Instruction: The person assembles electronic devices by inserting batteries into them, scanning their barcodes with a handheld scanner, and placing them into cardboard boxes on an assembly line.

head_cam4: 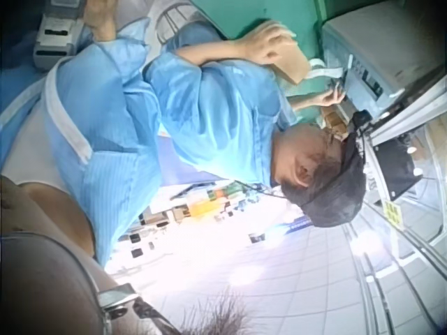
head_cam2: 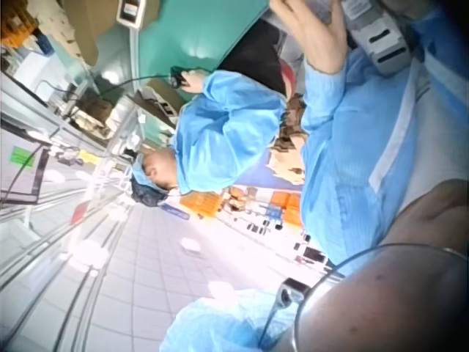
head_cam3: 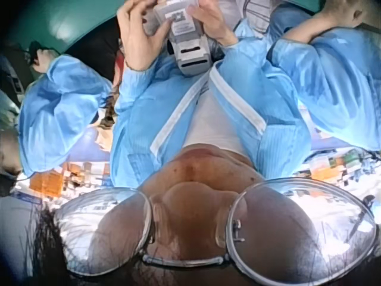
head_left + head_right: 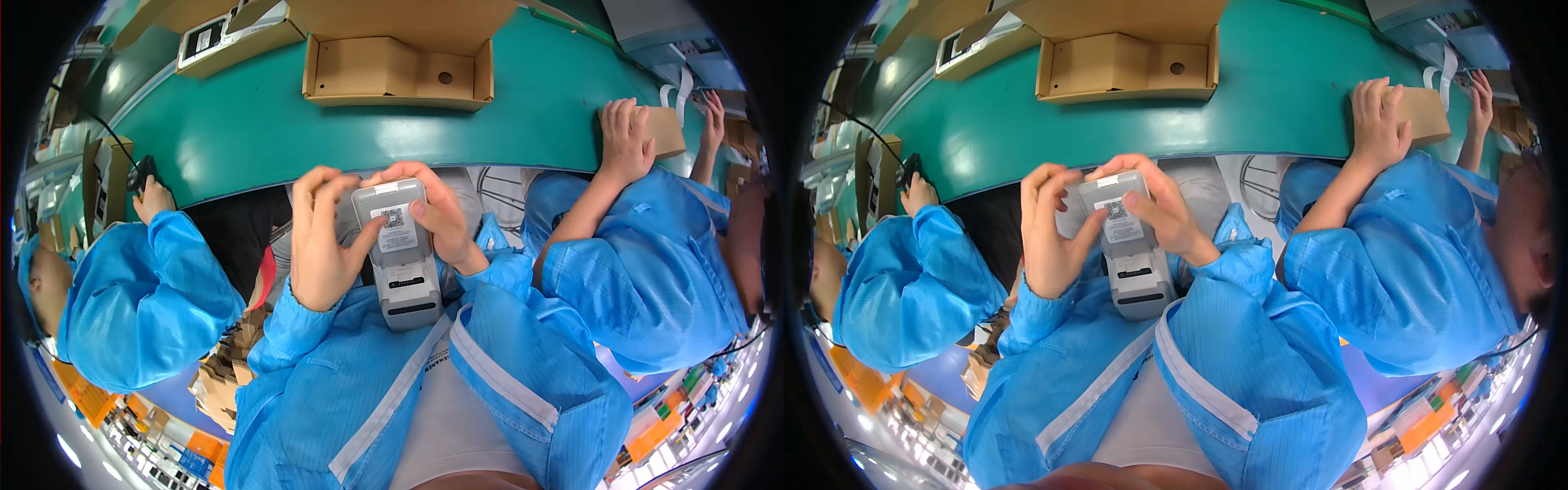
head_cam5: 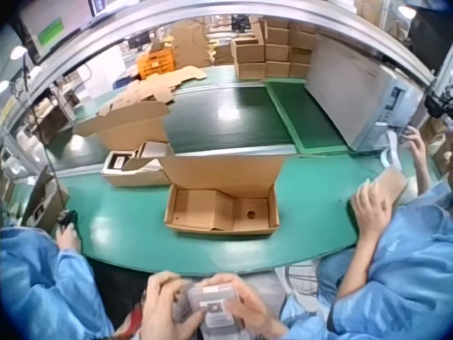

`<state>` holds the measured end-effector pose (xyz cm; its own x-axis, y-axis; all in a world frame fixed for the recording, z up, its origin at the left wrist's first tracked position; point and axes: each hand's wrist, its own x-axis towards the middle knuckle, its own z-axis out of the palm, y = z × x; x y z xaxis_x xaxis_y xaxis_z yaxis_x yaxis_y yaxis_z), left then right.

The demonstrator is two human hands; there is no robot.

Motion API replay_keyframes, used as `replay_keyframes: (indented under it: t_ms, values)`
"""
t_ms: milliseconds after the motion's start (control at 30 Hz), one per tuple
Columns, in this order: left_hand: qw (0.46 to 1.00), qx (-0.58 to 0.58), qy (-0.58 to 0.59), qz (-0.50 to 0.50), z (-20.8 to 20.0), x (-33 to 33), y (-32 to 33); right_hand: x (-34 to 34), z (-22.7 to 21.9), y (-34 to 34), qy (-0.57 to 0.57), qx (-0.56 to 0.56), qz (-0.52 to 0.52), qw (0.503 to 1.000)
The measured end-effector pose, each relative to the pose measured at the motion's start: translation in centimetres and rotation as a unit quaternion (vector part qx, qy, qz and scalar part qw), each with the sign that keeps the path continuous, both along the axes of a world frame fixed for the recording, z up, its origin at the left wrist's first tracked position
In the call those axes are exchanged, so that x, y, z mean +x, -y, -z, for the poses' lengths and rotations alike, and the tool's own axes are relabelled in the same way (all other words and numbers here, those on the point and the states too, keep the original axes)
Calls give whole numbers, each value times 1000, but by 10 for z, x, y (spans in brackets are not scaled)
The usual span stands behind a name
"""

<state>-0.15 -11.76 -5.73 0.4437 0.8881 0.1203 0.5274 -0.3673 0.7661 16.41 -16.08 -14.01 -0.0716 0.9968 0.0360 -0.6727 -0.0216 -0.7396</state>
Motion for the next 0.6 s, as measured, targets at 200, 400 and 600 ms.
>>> replay_keyframes:
  t_ms: [200, 400, 600]
  values:
    - [997, 8, -77, 32, -2, 4, -9, 2, 0, 2, 2, -11, 5, 1000]
    - [995, -71, -22, 72, -23, -14, -17, 5, 10, -3, -37, -27, 0, 999]
    - [949, -96, 277, -120, -43, 9, -67, 7, 17, -6, -26, -42, -39, 998]
